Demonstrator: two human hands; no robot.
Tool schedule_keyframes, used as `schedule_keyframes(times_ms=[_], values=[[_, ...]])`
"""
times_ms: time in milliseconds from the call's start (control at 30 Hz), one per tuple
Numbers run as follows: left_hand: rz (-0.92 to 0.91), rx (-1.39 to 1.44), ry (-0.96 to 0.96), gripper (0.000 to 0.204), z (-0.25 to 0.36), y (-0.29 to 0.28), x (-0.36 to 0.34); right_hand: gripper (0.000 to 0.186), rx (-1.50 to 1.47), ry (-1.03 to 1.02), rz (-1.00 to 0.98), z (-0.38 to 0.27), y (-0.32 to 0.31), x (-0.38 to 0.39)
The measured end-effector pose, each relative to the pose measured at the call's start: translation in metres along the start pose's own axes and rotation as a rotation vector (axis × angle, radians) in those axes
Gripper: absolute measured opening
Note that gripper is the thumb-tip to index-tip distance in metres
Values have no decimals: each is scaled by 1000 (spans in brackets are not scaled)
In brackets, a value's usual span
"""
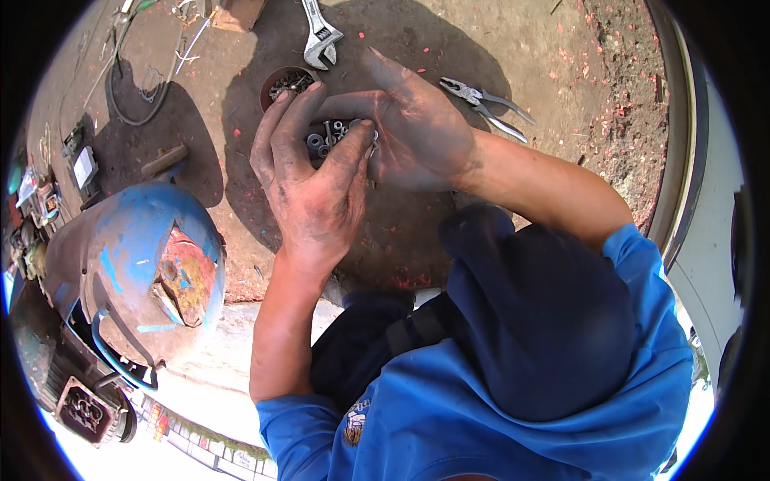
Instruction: The person is repairing a piece of machinery, likely a motor or pump, using pliers and a wrench. They are seen removing and adjusting small metal parts, sorting through a container of nuts and bolts, and using tools to tighten or loosen components.
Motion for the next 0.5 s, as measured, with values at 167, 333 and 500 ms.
schedule_keyframes(times_ms=[167,333,500], values=[[-82,111,-87,22,-2,3,-4,76,-39,52,-25,8,-10,-6],[-9,367,-320,16,-20,5,3,70,-96,41,-60,8,-6,-7],[47,474,-481,12,-27,1,5,90,-36,-7,-30,8,-9,-12]])
Point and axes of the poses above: each hand's wrist, its own x-axis away from the middle knuckle, its own y-axis out of the palm, z = x × y, the point moved 5 cm from there along -x, towards the middle knuckle, and after that the axes turned 13 degrees about z, right-handed, at the moved point
